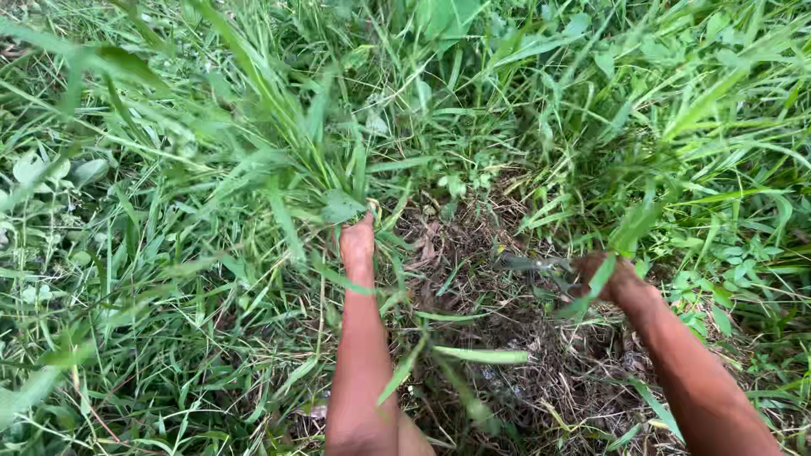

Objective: The person cuts tall grass and weeds using shears, gathering the cut vegetation by hand and setting it aside.

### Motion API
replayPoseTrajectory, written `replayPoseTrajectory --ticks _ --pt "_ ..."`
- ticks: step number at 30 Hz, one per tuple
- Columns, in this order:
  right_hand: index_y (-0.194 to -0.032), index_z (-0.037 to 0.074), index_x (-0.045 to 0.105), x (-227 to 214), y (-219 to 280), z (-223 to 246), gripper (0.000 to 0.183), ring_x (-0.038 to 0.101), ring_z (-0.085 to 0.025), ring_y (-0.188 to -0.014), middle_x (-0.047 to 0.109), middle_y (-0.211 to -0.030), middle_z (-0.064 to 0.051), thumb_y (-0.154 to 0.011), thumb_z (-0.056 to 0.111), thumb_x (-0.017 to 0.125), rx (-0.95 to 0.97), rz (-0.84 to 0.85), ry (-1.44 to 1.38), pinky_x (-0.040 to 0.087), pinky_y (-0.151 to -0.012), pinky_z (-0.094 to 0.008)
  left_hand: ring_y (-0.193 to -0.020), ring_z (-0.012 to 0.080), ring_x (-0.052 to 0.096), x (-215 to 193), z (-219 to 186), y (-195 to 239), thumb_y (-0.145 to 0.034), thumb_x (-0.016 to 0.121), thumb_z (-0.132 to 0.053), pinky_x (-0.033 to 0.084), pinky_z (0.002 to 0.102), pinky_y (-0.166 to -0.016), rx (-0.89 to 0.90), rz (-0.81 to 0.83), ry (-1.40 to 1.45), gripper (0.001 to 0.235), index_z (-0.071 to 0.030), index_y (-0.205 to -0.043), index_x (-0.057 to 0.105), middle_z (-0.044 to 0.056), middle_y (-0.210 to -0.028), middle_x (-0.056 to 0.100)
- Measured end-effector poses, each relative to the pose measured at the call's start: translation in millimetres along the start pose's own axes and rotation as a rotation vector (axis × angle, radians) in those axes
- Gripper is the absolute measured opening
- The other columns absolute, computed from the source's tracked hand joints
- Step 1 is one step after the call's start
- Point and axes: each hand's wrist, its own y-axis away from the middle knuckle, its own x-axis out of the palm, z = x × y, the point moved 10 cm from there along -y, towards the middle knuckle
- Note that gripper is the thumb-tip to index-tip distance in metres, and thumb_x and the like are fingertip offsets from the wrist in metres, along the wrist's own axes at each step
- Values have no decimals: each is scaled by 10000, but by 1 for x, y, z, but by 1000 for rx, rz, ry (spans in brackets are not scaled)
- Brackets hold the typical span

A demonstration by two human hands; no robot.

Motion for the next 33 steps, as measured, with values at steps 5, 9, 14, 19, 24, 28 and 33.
replayPoseTrajectory --ticks 5,9,14,19,24,28,33 --pt "-1264 292 671 23 30 49 511 693 -199 -1069 722 -1206 5 -821 518 787 -189 73 24 552 -981 -377 -1178 275 657 20 58 -6 -897 724 -305 440 397 -1077 -39 8 106 380 -49 -1178 716 93 -1280 738" --pt "-1328 168 591 39 29 124 517 604 -207 -1116 653 -1202 -61 -944 500 689 -211 1 354 536 -982 -429 -1038 292 687 7 61 16 -818 745 -195 498 404 -961 -257 -106 378 364 -30 -1138 693 119 -1170 757" --pt "-1421 124 468 86 -7 195 486 568 -264 -1227 520 -1422 -173 -1010 359 581 -270 17 343 326 -1150 -581 -1066 268 678 6 43 9 -874 707 -292 490 389 -961 -170 -8 195 389 -39 -1169 726 109 -1221 748" --pt "-1502 59 322 86 -15 255 681 374 -340 -1385 339 -1544 -197 -970 340 641 -339 -112 131 274 -1116 -652 -1077 246 693 1 51 21 -833 730 -256 495 390 -947 -346 47 311 427 -46 -1204 703 101 -1229 751" --pt "-1415 98 505 24 -12 217 750 536 -222 -1267 550 -1368 -105 -882 584 711 -42 -150 -114 417 -1146 -519 -951 270 710 10 66 10 -764 732 -194 532 413 -865 -274 153 255 388 -32 -1117 734 131 -1095 781" --pt "-1362 403 655 10 -21 188 479 626 -270 -1148 621 -1295 -141 -905 550 656 -18 -219 -331 632 -910 -419 -916 272 692 48 140 22 -786 738 -285 525 421 -844 -388 292 141 389 -26 -1076 744 135 -1047 772" --pt "-988 227 802 17 -31 181 194 731 -201 -973 773 -1007 -48 -886 356 698 -132 -409 -170 590 -900 -392 -859 274 663 106 173 44 -821 748 -437 514 435 -810 -463 406 79 460 -16 -1008 760 141 -967 757"
